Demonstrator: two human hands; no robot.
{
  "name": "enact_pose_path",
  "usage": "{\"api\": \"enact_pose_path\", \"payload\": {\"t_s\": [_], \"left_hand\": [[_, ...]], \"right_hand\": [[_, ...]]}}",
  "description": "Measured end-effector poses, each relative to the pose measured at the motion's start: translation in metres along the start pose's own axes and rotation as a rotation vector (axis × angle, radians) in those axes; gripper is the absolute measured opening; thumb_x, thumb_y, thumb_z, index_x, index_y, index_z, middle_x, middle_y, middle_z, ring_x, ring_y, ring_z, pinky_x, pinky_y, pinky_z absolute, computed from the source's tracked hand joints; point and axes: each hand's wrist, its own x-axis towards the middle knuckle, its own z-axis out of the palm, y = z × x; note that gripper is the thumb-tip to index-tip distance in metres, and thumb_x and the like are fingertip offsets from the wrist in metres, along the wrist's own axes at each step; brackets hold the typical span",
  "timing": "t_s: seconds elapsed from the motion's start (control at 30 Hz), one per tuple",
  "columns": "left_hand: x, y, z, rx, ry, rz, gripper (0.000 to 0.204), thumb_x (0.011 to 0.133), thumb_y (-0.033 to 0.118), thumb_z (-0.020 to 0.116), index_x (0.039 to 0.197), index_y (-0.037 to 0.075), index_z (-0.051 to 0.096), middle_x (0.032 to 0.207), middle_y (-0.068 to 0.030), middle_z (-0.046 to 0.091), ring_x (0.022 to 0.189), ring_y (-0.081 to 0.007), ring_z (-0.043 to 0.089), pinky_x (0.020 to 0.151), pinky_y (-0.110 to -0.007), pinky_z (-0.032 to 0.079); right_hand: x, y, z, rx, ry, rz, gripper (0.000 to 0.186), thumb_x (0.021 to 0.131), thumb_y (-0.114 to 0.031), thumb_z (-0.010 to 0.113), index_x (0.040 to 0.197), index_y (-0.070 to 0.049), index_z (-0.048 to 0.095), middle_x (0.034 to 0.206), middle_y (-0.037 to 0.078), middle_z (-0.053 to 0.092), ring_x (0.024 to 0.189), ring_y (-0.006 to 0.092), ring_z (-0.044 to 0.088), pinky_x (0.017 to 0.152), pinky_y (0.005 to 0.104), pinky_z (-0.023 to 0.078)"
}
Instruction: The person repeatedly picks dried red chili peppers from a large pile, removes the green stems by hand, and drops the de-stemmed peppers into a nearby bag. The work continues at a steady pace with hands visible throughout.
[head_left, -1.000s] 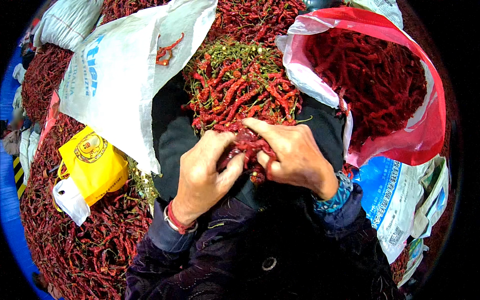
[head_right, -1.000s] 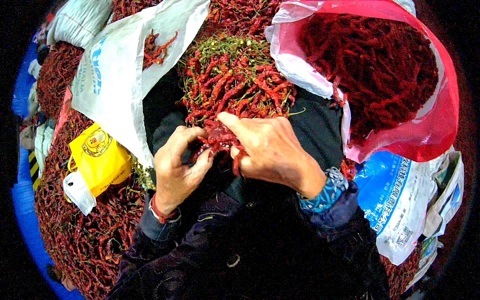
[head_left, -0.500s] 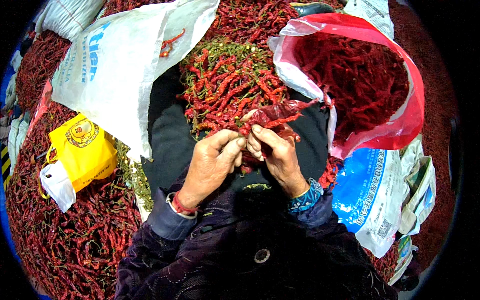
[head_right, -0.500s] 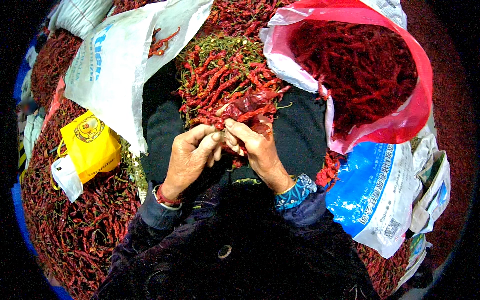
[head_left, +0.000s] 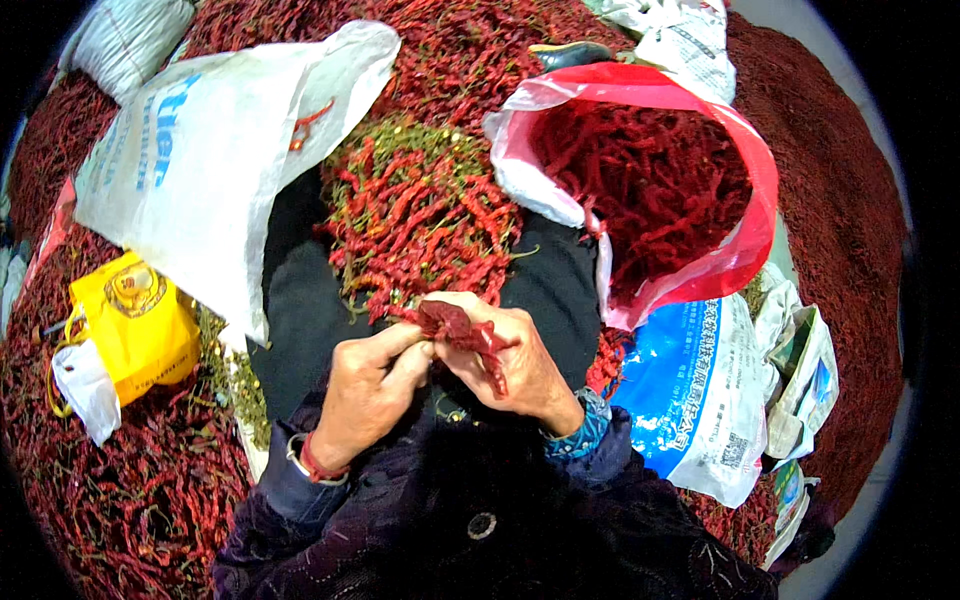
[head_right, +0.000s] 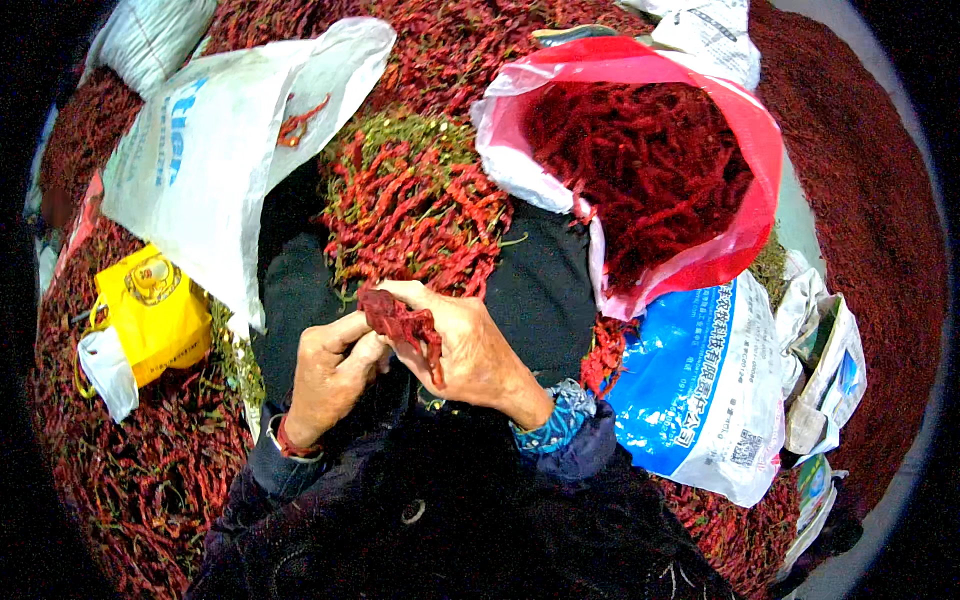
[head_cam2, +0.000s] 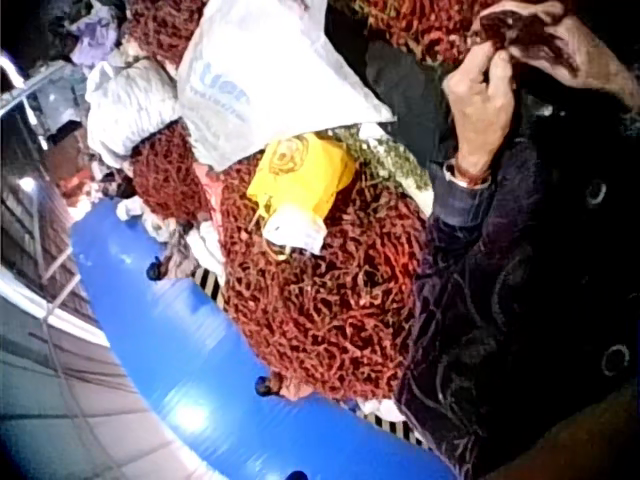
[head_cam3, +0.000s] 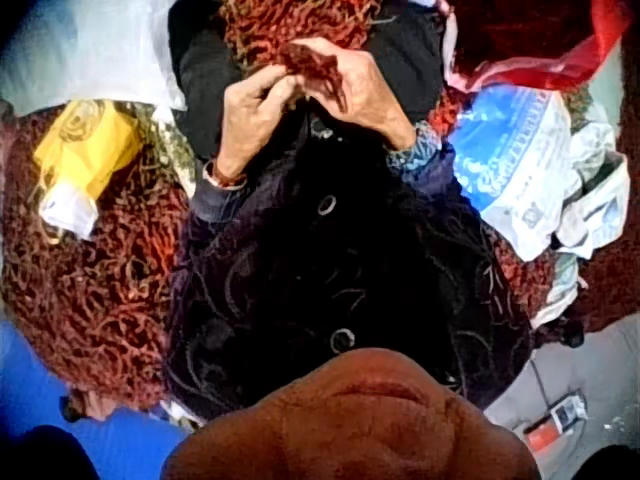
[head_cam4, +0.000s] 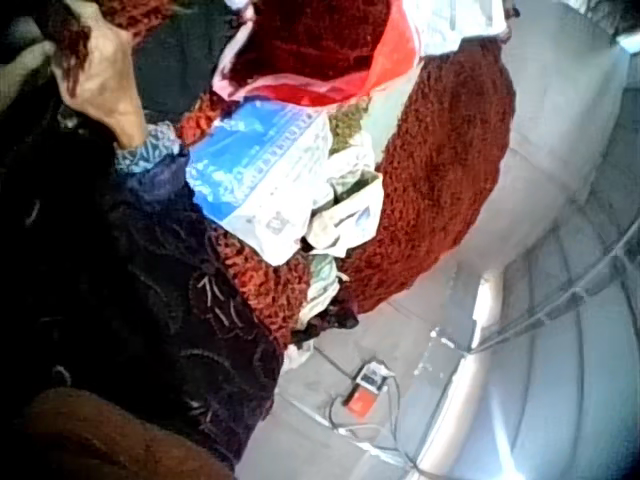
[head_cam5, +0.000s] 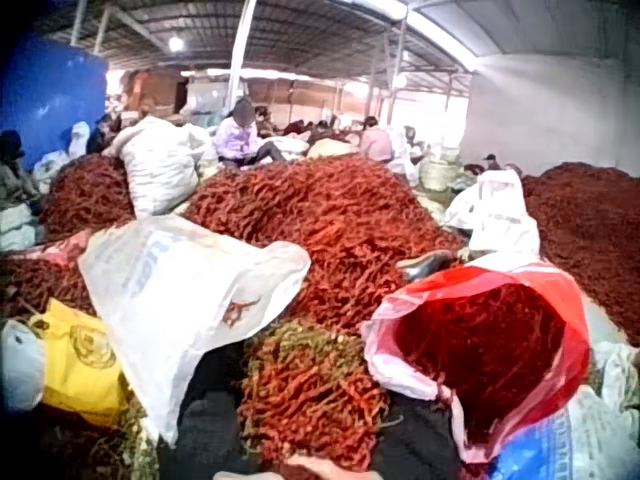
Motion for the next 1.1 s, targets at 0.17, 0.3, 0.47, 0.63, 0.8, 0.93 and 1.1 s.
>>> {"api": "enact_pose_path", "payload": {"t_s": [0.17, 0.3, 0.47, 0.63, 0.8, 0.93, 1.1], "left_hand": [[-0.004, 0.002, -0.003, -0.05, -0.19, -0.016, 0.013, 0.09, 0.011, 0.051, 0.085, 0.0, 0.056, 0.058, -0.0055, 0.053, 0.05, -0.0112, 0.05, 0.049, -0.027, 0.041], [-0.006, -0.013, -0.004, -0.076, -0.257, 0.008, 0.012, 0.09, 0.01, 0.05, 0.093, 0.002, 0.057, 0.062, -0.0051, 0.054, 0.05, -0.0103, 0.05, 0.047, -0.026, 0.04], [-0.009, -0.023, -0.004, 0.145, -0.272, 0.352, 0.012, 0.086, 0.009, 0.055, 0.09, -0.002, 0.059, 0.068, -0.0085, 0.06, 0.054, -0.0224, 0.058, 0.053, -0.029, 0.046], [-0.019, -0.038, 0.004, -0.076, -0.513, 0.289, 0.019, 0.085, 0.007, 0.054, 0.101, -0.002, 0.059, 0.087, -0.0113, 0.065, 0.074, -0.0214, 0.064, 0.066, -0.03, 0.049], [-0.018, -0.027, -0.024, -0.456, -0.244, -0.187, 0.02, 0.094, 0.011, 0.045, 0.109, 0.001, 0.053, 0.069, -0.0046, 0.059, 0.053, -0.0063, 0.05, 0.051, -0.021, 0.041], [-0.022, -0.048, -0.035, -0.582, -0.073, -0.112, 0.025, 0.094, 0.014, 0.046, 0.112, -0.003, 0.049, 0.072, -0.0127, 0.061, 0.058, -0.0133, 0.058, 0.054, -0.022, 0.047], [-0.015, -0.049, -0.038, -0.554, 0.025, -0.195, 0.029, 0.092, 0.017, 0.051, 0.113, -0.002, 0.048, 0.07, -0.0155, 0.062, 0.052, -0.016, 0.057, 0.052, -0.024, 0.046]], "right_hand": [[-0.011, -0.001, 0.006, 0.117, 0.077, 0.182, 0.008, 0.08, -0.003, 0.061, 0.086, 0.002, 0.059, 0.08, 0.006, 0.061, 0.071, 0.0094, 0.057, 0.065, 0.0251, 0.046], [-0.017, 0.001, 0.015, 0.306, 0.146, 0.361, 0.007, 0.08, -0.004, 0.06, 0.086, 0.0, 0.061, 0.076, 0.003, 0.061, 0.068, 0.009, 0.055, 0.064, 0.0248, 0.045], [-0.024, 0.015, 0.017, 1.032, 0.116, 0.705, 0.01, 0.081, -0.012, 0.058, 0.081, -0.002, 0.058, 0.064, 0.001, 0.055, 0.054, 0.0071, 0.046, 0.048, 0.0197, 0.033], [-0.023, 0.049, 0.029, 1.525, 0.012, 0.92, 0.019, 0.087, -0.019, 0.049, 0.092, -0.001, 0.054, 0.067, 0.003, 0.05, 0.05, 0.0102, 0.042, 0.044, 0.0221, 0.032], [-0.012, 0.055, -0.023, 1.473, 0.064, 1.011, 0.02, 0.084, -0.022, 0.054, 0.09, -0.003, 0.055, 0.064, 0.003, 0.046, 0.049, 0.011, 0.039, 0.041, 0.0225, 0.029], [0.013, 0.062, -0.164, 1.499, 0.312, 0.195, 0.046, 0.085, -0.021, 0.05, 0.122, 0.003, 0.039, 0.1, 0.013, 0.053, 0.085, 0.0202, 0.052, 0.065, 0.0275, 0.044], [0.001, 0.097, -0.17, 1.627, 0.45, 0.309, 0.06, 0.087, -0.024, 0.047, 0.132, 0.01, 0.028, 0.136, 0.027, 0.034, 0.123, 0.0334, 0.041, 0.095, 0.0431, 0.041]]}}
